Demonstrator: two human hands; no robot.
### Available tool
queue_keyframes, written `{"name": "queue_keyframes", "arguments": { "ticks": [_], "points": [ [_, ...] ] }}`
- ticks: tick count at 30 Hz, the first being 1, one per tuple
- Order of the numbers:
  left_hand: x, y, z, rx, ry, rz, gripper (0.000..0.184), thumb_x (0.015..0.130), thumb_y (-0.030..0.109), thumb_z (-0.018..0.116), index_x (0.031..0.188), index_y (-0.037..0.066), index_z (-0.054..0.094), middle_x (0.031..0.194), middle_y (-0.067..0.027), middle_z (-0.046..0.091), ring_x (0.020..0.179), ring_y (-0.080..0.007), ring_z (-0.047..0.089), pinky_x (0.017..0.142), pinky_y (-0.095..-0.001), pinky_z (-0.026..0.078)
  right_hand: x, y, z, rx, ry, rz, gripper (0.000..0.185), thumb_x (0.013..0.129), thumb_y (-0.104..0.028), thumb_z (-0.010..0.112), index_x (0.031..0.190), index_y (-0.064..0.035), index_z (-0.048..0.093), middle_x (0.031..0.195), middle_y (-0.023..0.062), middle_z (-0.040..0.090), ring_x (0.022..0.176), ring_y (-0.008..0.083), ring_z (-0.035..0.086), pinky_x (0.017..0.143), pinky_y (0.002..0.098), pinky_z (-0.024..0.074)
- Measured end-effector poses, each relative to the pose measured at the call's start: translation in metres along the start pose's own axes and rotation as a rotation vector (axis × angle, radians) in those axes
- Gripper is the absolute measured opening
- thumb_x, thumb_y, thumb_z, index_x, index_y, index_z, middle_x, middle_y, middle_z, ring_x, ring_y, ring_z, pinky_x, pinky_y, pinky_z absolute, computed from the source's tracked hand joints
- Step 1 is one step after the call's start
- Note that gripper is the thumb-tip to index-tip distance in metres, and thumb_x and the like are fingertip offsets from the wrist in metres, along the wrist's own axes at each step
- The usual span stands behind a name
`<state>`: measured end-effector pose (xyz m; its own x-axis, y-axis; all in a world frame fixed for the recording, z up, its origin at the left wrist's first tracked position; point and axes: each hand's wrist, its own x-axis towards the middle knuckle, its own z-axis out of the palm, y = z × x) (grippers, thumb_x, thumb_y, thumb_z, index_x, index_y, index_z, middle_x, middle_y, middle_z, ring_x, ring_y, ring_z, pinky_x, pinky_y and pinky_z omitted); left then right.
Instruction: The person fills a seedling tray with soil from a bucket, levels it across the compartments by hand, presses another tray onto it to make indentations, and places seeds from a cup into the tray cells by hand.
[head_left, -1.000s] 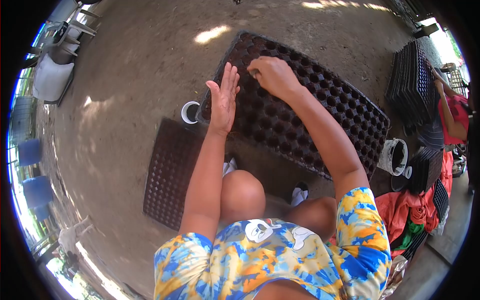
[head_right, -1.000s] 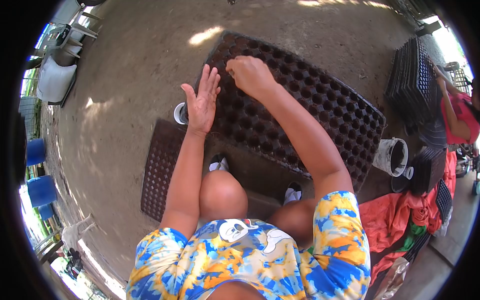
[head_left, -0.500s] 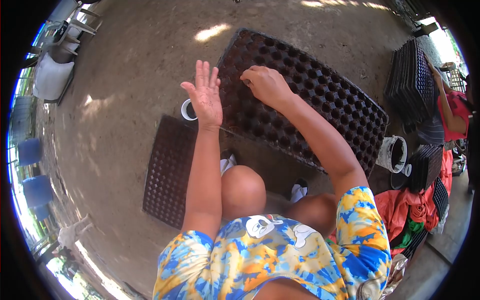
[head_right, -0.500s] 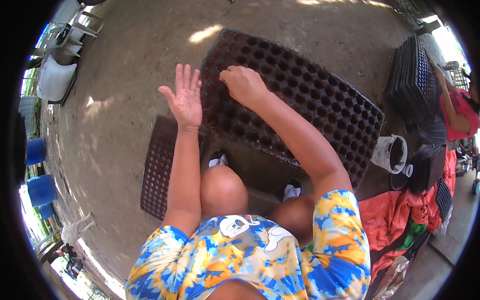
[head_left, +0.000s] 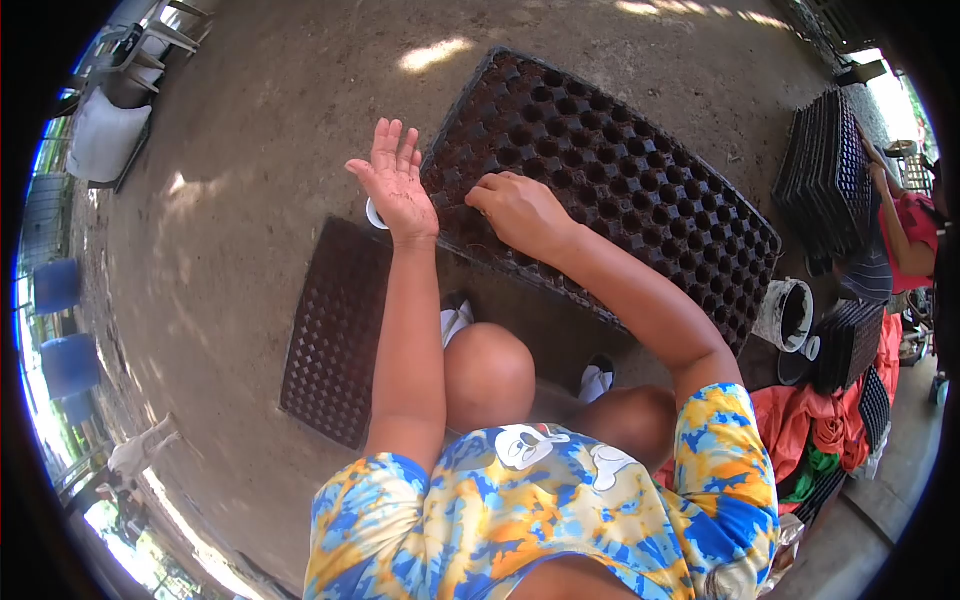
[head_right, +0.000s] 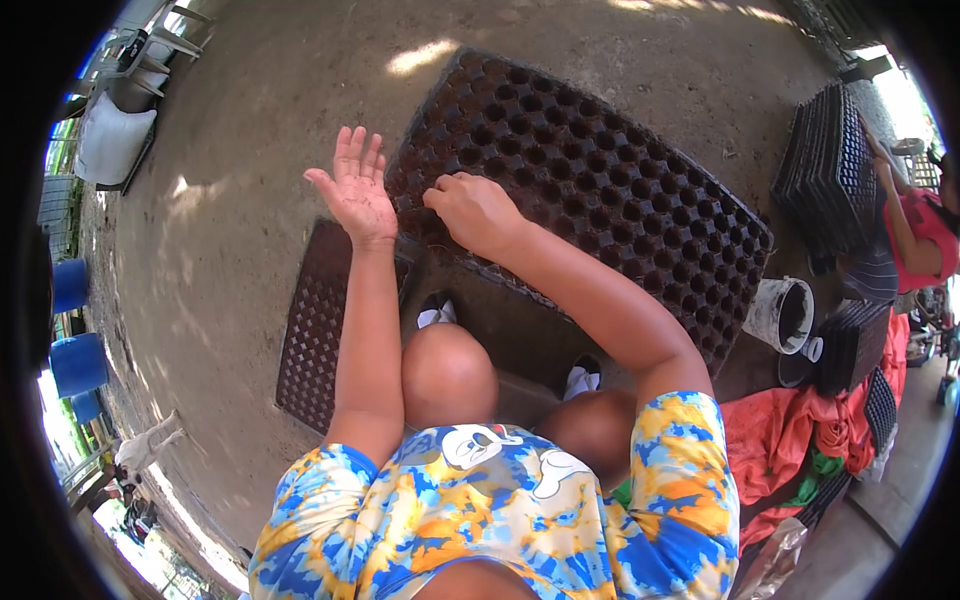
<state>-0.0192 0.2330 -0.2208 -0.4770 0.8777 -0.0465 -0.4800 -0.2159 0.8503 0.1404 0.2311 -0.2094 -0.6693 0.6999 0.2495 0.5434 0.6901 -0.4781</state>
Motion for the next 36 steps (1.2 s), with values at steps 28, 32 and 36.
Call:
{"name": "queue_keyframes", "arguments": {
  "ticks": [28, 32, 36],
  "points": [
    [0.019, 0.023, -0.037, -0.076, 0.227, 0.080, 0.095, 0.083, 0.079, 0.018, 0.140, 0.005, 0.038, 0.140, -0.0141, 0.044, 0.128, -0.0272, 0.040, 0.112, -0.0435, 0.008, 0.053, -0.041, 0.028, 0.013, -0.083, -0.083, 0.018, 0.074, -0.003, 0.057, 0.089, -0.0055, 0.066, 0.092, 0.0119, 0.065, 0.089, 0.0304, 0.063, 0.078, 0.0406, 0.0502],
    [0.018, 0.027, -0.041, -0.063, 0.219, 0.098, 0.097, 0.083, 0.080, 0.017, 0.141, 0.004, 0.036, 0.140, -0.0148, 0.042, 0.130, -0.0279, 0.039, 0.113, -0.0452, 0.007, 0.058, -0.035, 0.024, 0.048, -0.080, -0.032, 0.018, 0.075, -0.003, 0.057, 0.090, -0.0060, 0.067, 0.092, 0.0112, 0.065, 0.091, 0.0302, 0.063, 0.077, 0.0401, 0.0509],
    [0.017, 0.023, -0.043, -0.049, 0.230, 0.079, 0.098, 0.083, 0.080, 0.017, 0.141, 0.004, 0.036, 0.141, -0.0159, 0.042, 0.131, -0.0286, 0.037, 0.113, -0.0456, 0.005, 0.058, -0.018, 0.025, -0.005, -0.041, 0.011, 0.018, 0.075, -0.004, 0.059, 0.091, -0.0061, 0.067, 0.092, 0.0107, 0.066, 0.092, 0.0299, 0.063, 0.076, 0.0399, 0.0516]
  ]
}}
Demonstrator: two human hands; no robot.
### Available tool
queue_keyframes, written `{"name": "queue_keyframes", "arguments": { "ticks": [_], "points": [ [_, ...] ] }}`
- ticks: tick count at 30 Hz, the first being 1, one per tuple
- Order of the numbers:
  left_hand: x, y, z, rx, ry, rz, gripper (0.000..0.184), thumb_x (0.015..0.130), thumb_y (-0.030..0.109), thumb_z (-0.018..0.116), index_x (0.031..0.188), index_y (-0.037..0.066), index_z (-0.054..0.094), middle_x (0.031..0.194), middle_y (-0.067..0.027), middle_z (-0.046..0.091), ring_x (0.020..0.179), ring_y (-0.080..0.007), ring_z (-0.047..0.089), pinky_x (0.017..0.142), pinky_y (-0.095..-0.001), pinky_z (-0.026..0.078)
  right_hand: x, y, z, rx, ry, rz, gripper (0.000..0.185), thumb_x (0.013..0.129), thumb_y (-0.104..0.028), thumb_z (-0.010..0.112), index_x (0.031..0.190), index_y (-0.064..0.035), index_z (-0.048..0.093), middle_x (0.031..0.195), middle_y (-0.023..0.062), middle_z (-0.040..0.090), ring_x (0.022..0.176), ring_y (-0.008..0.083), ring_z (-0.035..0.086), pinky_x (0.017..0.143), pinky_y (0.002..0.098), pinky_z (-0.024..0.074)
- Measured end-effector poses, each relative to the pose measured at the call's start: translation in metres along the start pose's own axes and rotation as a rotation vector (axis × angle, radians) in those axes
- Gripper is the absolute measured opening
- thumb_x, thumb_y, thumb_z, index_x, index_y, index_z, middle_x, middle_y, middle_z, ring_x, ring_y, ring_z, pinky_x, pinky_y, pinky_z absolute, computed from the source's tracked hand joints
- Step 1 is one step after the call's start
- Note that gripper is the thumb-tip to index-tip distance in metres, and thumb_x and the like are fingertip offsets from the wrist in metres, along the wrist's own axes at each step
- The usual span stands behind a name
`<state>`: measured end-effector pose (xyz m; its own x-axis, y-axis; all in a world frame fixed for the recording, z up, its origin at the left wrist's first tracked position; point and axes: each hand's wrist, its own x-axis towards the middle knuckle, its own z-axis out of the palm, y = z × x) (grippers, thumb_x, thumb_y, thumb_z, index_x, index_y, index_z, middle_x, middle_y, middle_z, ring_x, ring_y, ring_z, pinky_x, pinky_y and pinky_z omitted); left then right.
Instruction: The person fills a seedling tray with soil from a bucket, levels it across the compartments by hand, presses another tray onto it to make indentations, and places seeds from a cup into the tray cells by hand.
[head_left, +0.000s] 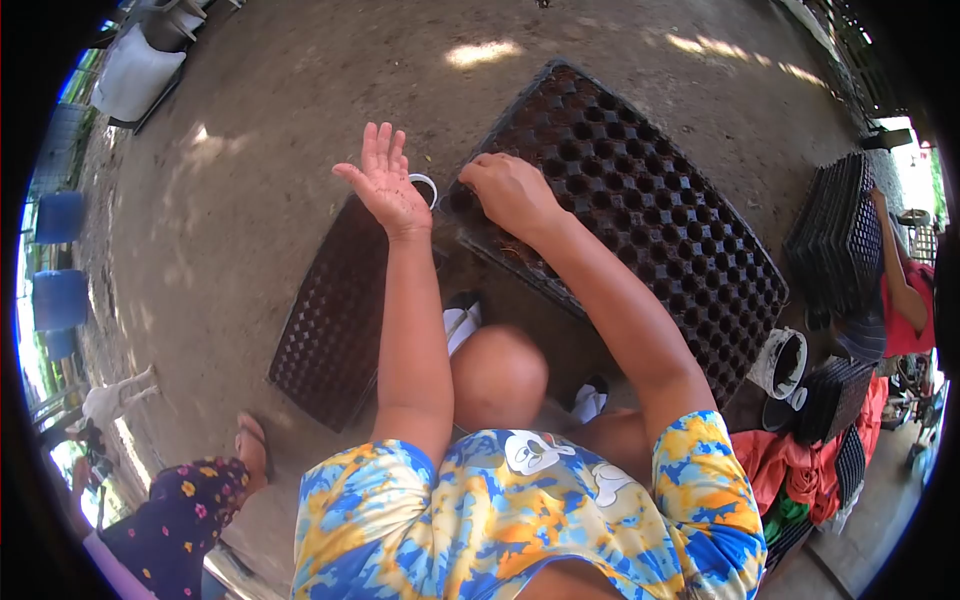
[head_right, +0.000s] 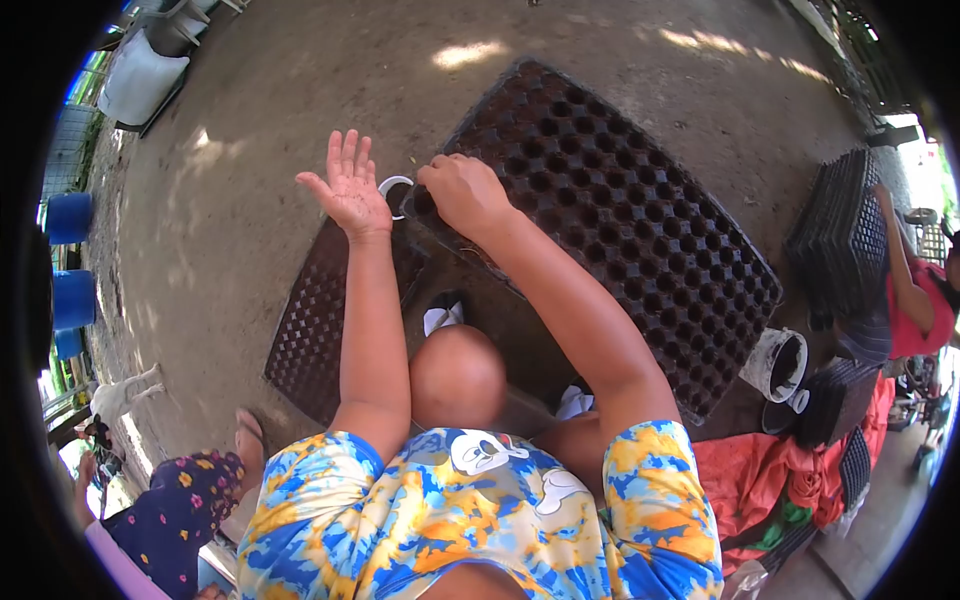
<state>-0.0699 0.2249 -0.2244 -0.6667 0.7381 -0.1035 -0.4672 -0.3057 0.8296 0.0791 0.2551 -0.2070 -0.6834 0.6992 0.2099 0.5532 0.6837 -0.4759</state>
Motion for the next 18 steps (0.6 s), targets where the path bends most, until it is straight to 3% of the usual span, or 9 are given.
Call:
{"name": "queue_keyframes", "arguments": {
  "ticks": [6, 14, 18],
  "points": [
    [0.001, -0.006, -0.009, 0.007, 0.020, -0.017, 0.098, 0.082, 0.081, 0.018, 0.141, 0.004, 0.036, 0.142, -0.0165, 0.040, 0.132, -0.0296, 0.036, 0.113, -0.0456, 0.006, 0.013, 0.012, -0.028, 0.110, 0.114, 0.053, 0.018, 0.076, -0.003, 0.061, 0.093, -0.0055, 0.068, 0.092, 0.0112, 0.067, 0.087, 0.0309, 0.063, 0.076, 0.0394, 0.0514],
    [0.003, -0.013, -0.010, 0.021, -0.006, -0.030, 0.097, 0.083, 0.080, 0.017, 0.141, 0.004, 0.036, 0.141, -0.0155, 0.041, 0.129, -0.0289, 0.039, 0.113, -0.0466, 0.006, 0.024, 0.033, -0.025, 0.074, -0.014, 0.115, 0.018, 0.079, -0.006, 0.060, 0.094, -0.0053, 0.068, 0.094, 0.0108, 0.067, 0.087, 0.0306, 0.064, 0.075, 0.0395, 0.0514],
    [0.003, -0.015, -0.011, 0.018, 0.008, -0.046, 0.097, 0.083, 0.080, 0.017, 0.141, 0.004, 0.036, 0.142, -0.0149, 0.041, 0.129, -0.0282, 0.039, 0.113, -0.0467, 0.006, 0.030, 0.047, -0.034, 0.015, 0.050, 0.136, 0.018, 0.079, -0.007, 0.060, 0.095, -0.0061, 0.068, 0.095, 0.0107, 0.067, 0.089, 0.0310, 0.063, 0.077, 0.0402, 0.0509]
  ]
}}
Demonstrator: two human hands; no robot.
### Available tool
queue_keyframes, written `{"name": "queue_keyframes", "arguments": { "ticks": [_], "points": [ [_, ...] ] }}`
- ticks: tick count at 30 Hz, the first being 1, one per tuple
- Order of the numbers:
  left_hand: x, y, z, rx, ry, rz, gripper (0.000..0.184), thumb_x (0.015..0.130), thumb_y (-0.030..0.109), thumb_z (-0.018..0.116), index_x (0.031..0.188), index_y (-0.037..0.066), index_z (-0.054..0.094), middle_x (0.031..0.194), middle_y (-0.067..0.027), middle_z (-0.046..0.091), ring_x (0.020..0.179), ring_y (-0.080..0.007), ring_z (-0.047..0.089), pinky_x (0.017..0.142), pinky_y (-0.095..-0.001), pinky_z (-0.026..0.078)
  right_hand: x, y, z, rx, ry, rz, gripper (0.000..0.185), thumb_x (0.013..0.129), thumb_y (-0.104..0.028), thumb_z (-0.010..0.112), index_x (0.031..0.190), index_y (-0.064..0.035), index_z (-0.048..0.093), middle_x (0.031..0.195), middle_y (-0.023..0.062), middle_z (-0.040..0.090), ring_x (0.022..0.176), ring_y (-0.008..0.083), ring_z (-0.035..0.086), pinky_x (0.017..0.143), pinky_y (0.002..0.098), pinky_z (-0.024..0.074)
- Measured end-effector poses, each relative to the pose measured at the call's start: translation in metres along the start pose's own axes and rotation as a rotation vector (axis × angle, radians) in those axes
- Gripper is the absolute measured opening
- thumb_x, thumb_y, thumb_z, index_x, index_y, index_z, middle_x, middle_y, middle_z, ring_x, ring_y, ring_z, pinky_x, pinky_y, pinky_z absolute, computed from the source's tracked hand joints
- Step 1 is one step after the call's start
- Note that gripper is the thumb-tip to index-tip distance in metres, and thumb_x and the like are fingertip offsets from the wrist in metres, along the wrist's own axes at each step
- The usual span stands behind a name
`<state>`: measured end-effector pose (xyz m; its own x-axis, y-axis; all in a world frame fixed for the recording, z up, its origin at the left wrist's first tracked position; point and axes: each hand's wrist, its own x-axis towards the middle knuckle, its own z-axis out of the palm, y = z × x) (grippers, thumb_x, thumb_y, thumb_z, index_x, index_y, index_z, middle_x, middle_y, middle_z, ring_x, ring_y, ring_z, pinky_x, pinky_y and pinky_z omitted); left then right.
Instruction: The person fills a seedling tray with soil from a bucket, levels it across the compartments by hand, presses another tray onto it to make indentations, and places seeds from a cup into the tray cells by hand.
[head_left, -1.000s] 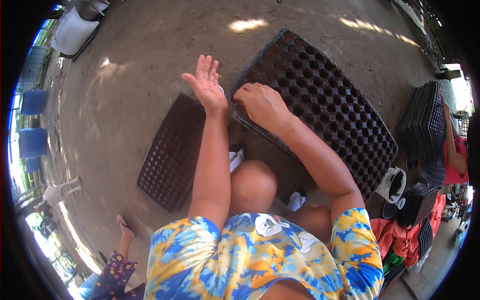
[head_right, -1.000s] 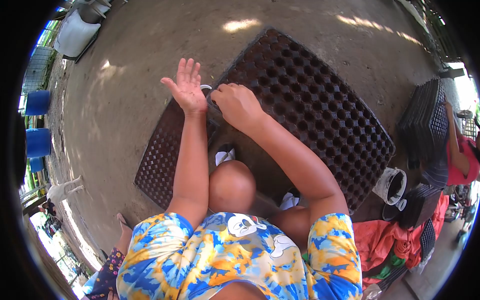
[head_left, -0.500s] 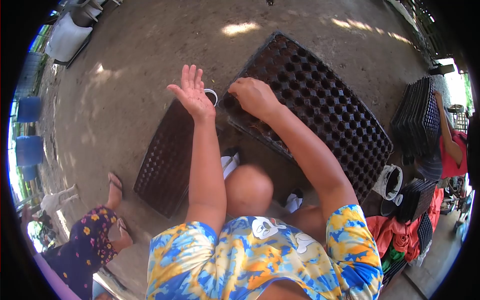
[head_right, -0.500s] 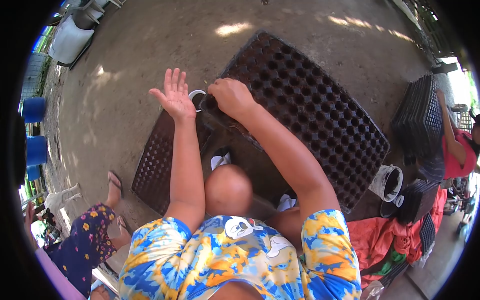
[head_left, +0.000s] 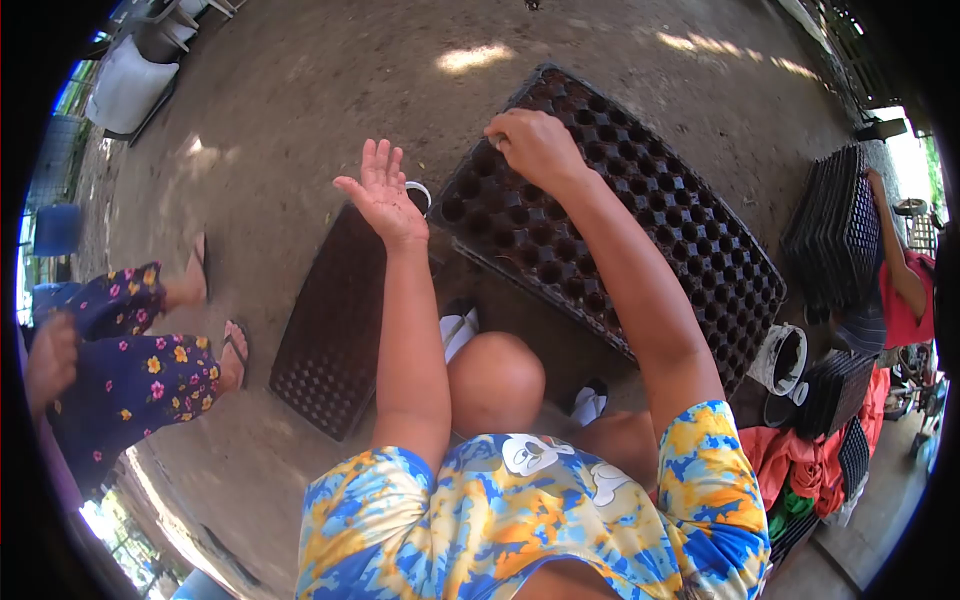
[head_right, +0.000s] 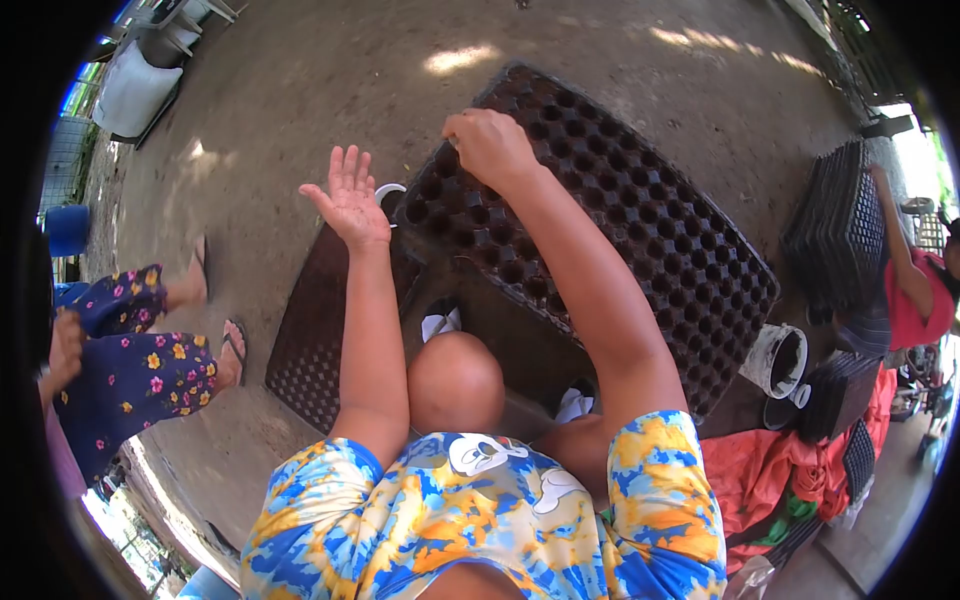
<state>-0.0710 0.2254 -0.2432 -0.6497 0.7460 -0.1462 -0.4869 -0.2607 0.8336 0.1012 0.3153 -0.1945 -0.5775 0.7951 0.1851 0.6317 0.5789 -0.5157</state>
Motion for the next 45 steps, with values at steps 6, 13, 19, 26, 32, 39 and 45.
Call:
{"name": "queue_keyframes", "arguments": {
  "ticks": [6, 13, 19, 26, 32, 39, 45],
  "points": [
    [0.001, 0.001, -0.004, 0.022, 0.005, -0.005, 0.097, 0.083, 0.080, 0.017, 0.142, 0.005, 0.035, 0.142, -0.0149, 0.040, 0.129, -0.0278, 0.039, 0.113, -0.0461, 0.006, 0.011, 0.018, -0.015, 0.051, 0.086, -0.002, 0.019, 0.076, -0.008, 0.061, 0.093, -0.0096, 0.070, 0.093, 0.0112, 0.068, 0.090, 0.0329, 0.063, 0.079, 0.0430, 0.0502],
    [0.004, -0.009, -0.003, 0.008, -0.004, -0.030, 0.095, 0.084, 0.079, 0.017, 0.141, 0.006, 0.036, 0.142, -0.0150, 0.040, 0.130, -0.0278, 0.038, 0.113, -0.0453, 0.008, 0.013, 0.034, -0.004, -0.031, 0.082, 0.049, 0.016, 0.079, -0.008, 0.061, 0.093, -0.0099, 0.069, 0.094, 0.0108, 0.067, 0.089, 0.0314, 0.063, 0.078, 0.0422, 0.0506],
    [0.003, -0.007, -0.004, 0.015, 0.013, -0.031, 0.094, 0.084, 0.079, 0.018, 0.140, 0.006, 0.038, 0.140, -0.0144, 0.042, 0.127, -0.0272, 0.041, 0.112, -0.0448, 0.009, 0.024, 0.034, -0.023, -0.040, 0.040, 0.053, 0.020, 0.078, -0.009, 0.061, 0.096, -0.0115, 0.070, 0.095, 0.0113, 0.067, 0.090, 0.0315, 0.063, 0.080, 0.0413, 0.0506],
    [0.005, -0.011, -0.002, 0.015, 0.014, -0.045, 0.094, 0.084, 0.079, 0.018, 0.140, 0.006, 0.038, 0.140, -0.0137, 0.043, 0.127, -0.0262, 0.041, 0.112, -0.0446, 0.008, 0.026, 0.030, -0.039, -0.014, 0.045, 0.100, 0.019, 0.077, -0.010, 0.063, 0.095, -0.0114, 0.070, 0.096, 0.0115, 0.068, 0.091, 0.0318, 0.063, 0.081, 0.0416, 0.0508],
    [0.005, -0.010, -0.003, 0.013, -0.001, -0.043, 0.095, 0.083, 0.079, 0.018, 0.140, 0.006, 0.038, 0.140, -0.0141, 0.042, 0.128, -0.0262, 0.040, 0.112, -0.0460, 0.007, 0.020, 0.034, -0.006, -0.125, -0.119, -0.061, 0.018, 0.078, -0.006, 0.064, 0.095, -0.0059, 0.068, 0.096, 0.0109, 0.067, 0.091, 0.0308, 0.064, 0.079, 0.0408, 0.0515],
    [0.003, -0.011, -0.001, 0.007, 0.002, -0.061, 0.095, 0.083, 0.080, 0.018, 0.141, 0.006, 0.036, 0.141, -0.0152, 0.041, 0.130, -0.0275, 0.039, 0.113, -0.0458, 0.005, 0.027, 0.052, -0.009, -0.191, -0.026, 0.009, 0.020, 0.081, -0.006, 0.060, 0.099, -0.0061, 0.067, 0.101, 0.0109, 0.066, 0.094, 0.0309, 0.062, 0.081, 0.0416, 0.0505],
    [0.010, -0.010, -0.014, 0.033, 0.035, -0.066, 0.093, 0.085, 0.077, 0.020, 0.143, 0.006, 0.034, 0.142, -0.0161, 0.040, 0.131, -0.0290, 0.037, 0.113, -0.0457, 0.007, 0.042, 0.058, -0.046, -0.121, 0.052, 0.019, 0.020, 0.079, -0.006, 0.058, 0.095, -0.0103, 0.069, 0.101, 0.0120, 0.066, 0.096, 0.0319, 0.061, 0.083, 0.0418, 0.0488]
  ]
}}
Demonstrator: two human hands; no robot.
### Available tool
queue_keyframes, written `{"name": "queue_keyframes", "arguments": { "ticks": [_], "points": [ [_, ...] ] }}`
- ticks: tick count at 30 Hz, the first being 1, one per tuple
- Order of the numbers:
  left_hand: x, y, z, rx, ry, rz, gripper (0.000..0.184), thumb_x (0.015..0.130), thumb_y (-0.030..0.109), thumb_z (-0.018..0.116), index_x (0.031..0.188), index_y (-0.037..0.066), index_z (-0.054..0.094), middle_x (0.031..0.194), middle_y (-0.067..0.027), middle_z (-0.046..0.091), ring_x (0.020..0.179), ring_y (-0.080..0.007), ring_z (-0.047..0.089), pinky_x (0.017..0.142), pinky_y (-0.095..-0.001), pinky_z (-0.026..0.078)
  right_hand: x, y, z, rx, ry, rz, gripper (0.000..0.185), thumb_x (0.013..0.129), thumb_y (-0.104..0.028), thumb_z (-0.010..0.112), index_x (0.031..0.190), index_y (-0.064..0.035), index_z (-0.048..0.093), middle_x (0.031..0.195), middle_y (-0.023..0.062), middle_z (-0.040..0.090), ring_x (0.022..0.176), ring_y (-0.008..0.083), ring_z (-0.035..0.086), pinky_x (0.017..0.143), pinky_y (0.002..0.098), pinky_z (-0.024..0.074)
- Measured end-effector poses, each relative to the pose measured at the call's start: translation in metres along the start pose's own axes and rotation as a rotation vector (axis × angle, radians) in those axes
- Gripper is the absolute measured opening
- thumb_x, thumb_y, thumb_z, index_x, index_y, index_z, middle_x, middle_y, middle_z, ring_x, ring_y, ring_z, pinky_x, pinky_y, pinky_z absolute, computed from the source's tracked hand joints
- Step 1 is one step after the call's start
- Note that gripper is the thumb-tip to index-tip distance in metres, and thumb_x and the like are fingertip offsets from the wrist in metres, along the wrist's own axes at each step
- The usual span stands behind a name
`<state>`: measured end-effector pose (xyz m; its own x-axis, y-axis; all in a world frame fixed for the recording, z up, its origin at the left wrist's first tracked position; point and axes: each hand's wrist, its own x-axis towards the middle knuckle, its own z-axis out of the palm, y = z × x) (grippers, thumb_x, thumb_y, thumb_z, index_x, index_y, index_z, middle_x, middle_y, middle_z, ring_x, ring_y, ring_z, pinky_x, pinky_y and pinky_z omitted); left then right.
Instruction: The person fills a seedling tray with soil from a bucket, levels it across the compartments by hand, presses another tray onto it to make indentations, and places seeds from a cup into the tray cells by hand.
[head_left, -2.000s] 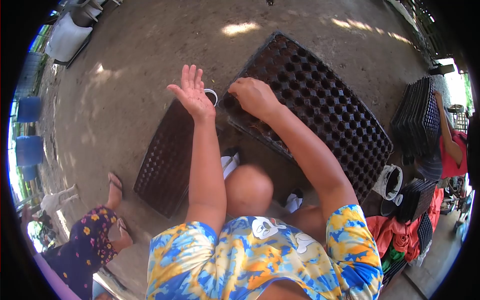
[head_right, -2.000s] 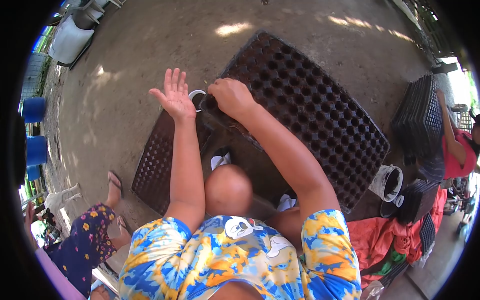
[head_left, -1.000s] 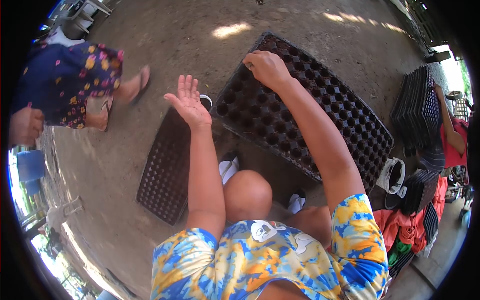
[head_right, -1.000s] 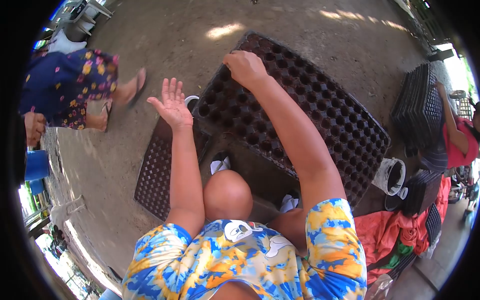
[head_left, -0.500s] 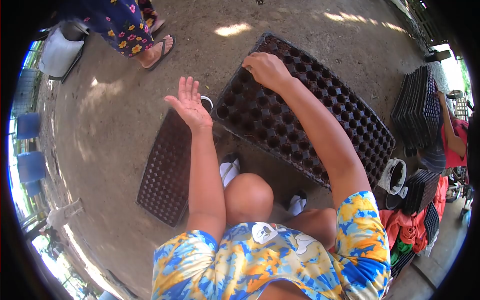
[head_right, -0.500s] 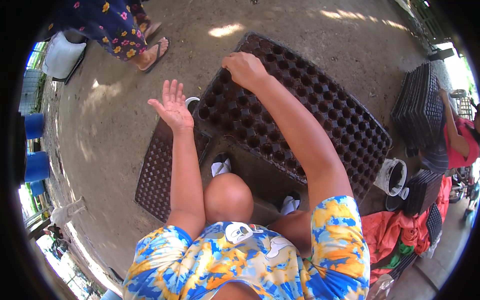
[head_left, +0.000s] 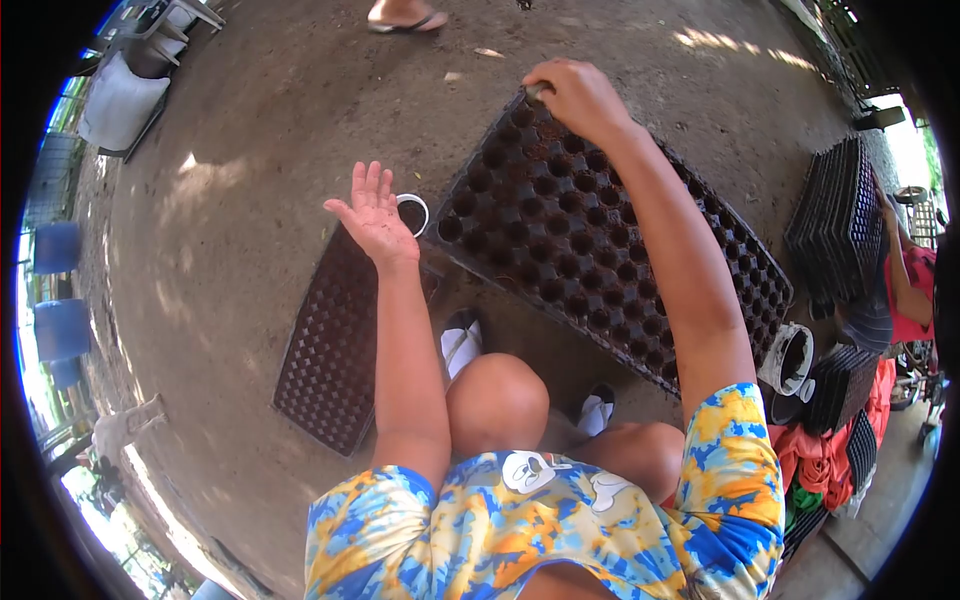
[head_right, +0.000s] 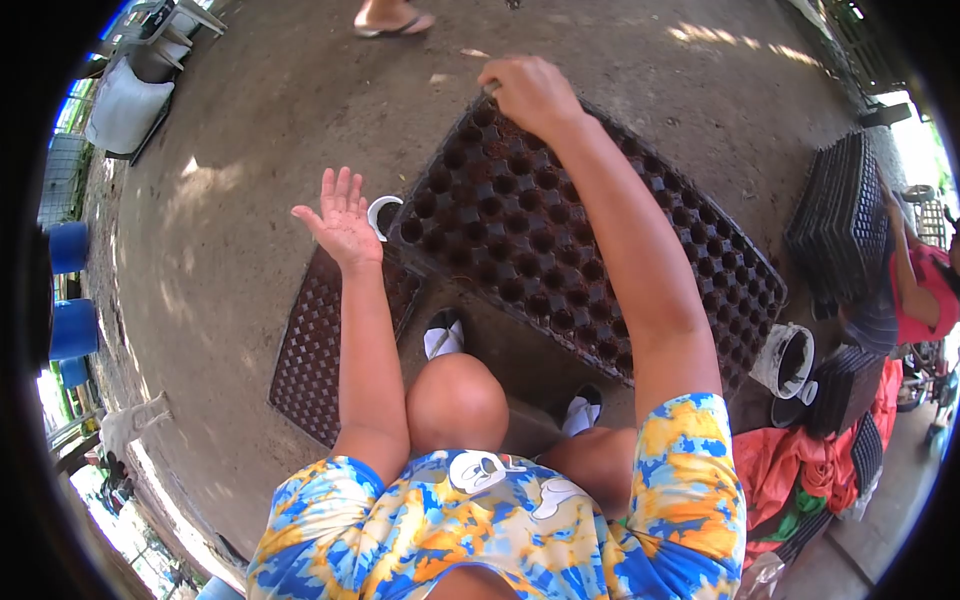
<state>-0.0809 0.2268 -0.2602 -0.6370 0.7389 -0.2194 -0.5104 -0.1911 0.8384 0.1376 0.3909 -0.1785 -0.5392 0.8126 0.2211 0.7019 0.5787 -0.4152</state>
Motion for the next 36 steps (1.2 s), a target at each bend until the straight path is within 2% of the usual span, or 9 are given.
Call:
{"name": "queue_keyframes", "arguments": {
  "ticks": [5, 11, 15, 16, 19, 23, 26, 31, 36],
  "points": [
    [0.031, -0.047, -0.046, 0.305, 0.126, -0.017, 0.076, 0.092, 0.061, 0.037, 0.139, 0.002, 0.039, 0.140, -0.0173, 0.043, 0.129, -0.0298, 0.040, 0.111, -0.0437, 0.020, -0.001, 0.003, 0.008, -0.026, -0.024, 0.031, 0.020, 0.079, -0.006, 0.058, 0.094, -0.0109, 0.069, 0.100, 0.0118, 0.067, 0.096, 0.0318, 0.061, 0.083, 0.0415, 0.0490],
    [0.060, -0.102, -0.114, 1.120, -0.041, 0.132, 0.056, 0.091, 0.037, 0.058, 0.132, 0.001, 0.046, 0.128, -0.0186, 0.054, 0.123, -0.0323, 0.047, 0.104, -0.0389, 0.034, 0.008, 0.020, 0.006, -0.009, 0.017, -0.054, 0.018, 0.079, -0.007, 0.058, 0.093, -0.0100, 0.069, 0.094, 0.0117, 0.066, 0.091, 0.0325, 0.062, 0.081, 0.0413, 0.0493],
    [0.076, -0.113, -0.135, 1.536, -0.172, 0.235, 0.069, 0.081, 0.047, 0.064, 0.137, 0.013, 0.042, 0.140, -0.0172, 0.042, 0.133, -0.0345, 0.034, 0.105, -0.0514, 0.029, 0.019, 0.035, -0.004, -0.051, 0.025, 0.031, 0.019, 0.079, -0.007, 0.058, 0.094, -0.0088, 0.068, 0.094, 0.0135, 0.067, 0.093, 0.0318, 0.062, 0.082, 0.0415, 0.0490],
    [0.081, -0.111, -0.136, 1.571, -0.225, 0.109, 0.085, 0.074, 0.052, 0.070, 0.143, 0.020, 0.032, 0.150, -0.0154, 0.027, 0.140, -0.0352, 0.020, 0.104, -0.0599, 0.025, 0.021, 0.037, 0.003, -0.054, -0.030, 0.006, 0.019, 0.079, -0.007, 0.058, 0.096, -0.0088, 0.068, 0.097, 0.0130, 0.066, 0.094, 0.0320, 0.062, 0.082, 0.0414, 0.0486],
    [0.085, -0.114, -0.136, 1.764, -0.285, -0.079, 0.098, 0.068, 0.050, 0.075, 0.147, 0.024, 0.023, 0.153, -0.0142, 0.019, 0.142, -0.0354, 0.012, 0.104, -0.0631, 0.022, 0.020, 0.041, 0.016, -0.081, -0.054, 0.030, 0.019, 0.079, -0.007, 0.059, 0.096, -0.0088, 0.067, 0.101, 0.0110, 0.066, 0.096, 0.0313, 0.061, 0.084, 0.0407, 0.0484],
    [0.094, -0.121, -0.138, 1.844, -0.356, -0.152, 0.109, 0.065, 0.045, 0.079, 0.149, 0.026, 0.013, 0.155, -0.0139, 0.014, 0.143, -0.0355, 0.009, 0.105, -0.0633, 0.020, 0.010, 0.036, -0.019, -0.023, 0.070, 0.051, 0.018, 0.081, -0.007, 0.059, 0.096, -0.0086, 0.067, 0.099, 0.0087, 0.066, 0.097, 0.0303, 0.061, 0.084, 0.0405, 0.0489],
    [0.100, -0.128, -0.142, 1.936, -0.400, -0.134, 0.109, 0.066, 0.043, 0.078, 0.149, 0.026, 0.010, 0.155, -0.0147, 0.012, 0.143, -0.0357, 0.008, 0.105, -0.0631, 0.021, 0.000, 0.051, -0.011, -0.084, -0.025, 0.028, 0.016, 0.081, -0.007, 0.058, 0.095, -0.0082, 0.067, 0.099, 0.0087, 0.066, 0.095, 0.0301, 0.062, 0.082, 0.0410, 0.0497],
    [0.097, -0.130, -0.139, 1.887, -0.357, -0.062, 0.108, 0.068, 0.036, 0.079, 0.149, 0.024, 0.010, 0.154, -0.0153, 0.015, 0.141, -0.0375, 0.015, 0.105, -0.0615, 0.023, -0.010, 0.044, -0.007, -0.111, -0.012, 0.049, 0.018, 0.082, -0.004, 0.060, 0.098, -0.0066, 0.068, 0.103, 0.0087, 0.066, 0.096, 0.0291, 0.063, 0.085, 0.0393, 0.0501],
    [0.098, -0.141, -0.150, 1.837, -0.332, 0.049, 0.107, 0.067, 0.029, 0.079, 0.149, 0.017, 0.011, 0.151, -0.0150, 0.021, 0.136, -0.0386, 0.026, 0.106, -0.0552, 0.028, -0.031, 0.028, 0.016, -0.022, 0.040, -0.043, 0.017, 0.079, -0.005, 0.056, 0.092, -0.0079, 0.068, 0.093, 0.0115, 0.065, 0.087, 0.0333, 0.063, 0.078, 0.0411, 0.0506]
  ]
}}
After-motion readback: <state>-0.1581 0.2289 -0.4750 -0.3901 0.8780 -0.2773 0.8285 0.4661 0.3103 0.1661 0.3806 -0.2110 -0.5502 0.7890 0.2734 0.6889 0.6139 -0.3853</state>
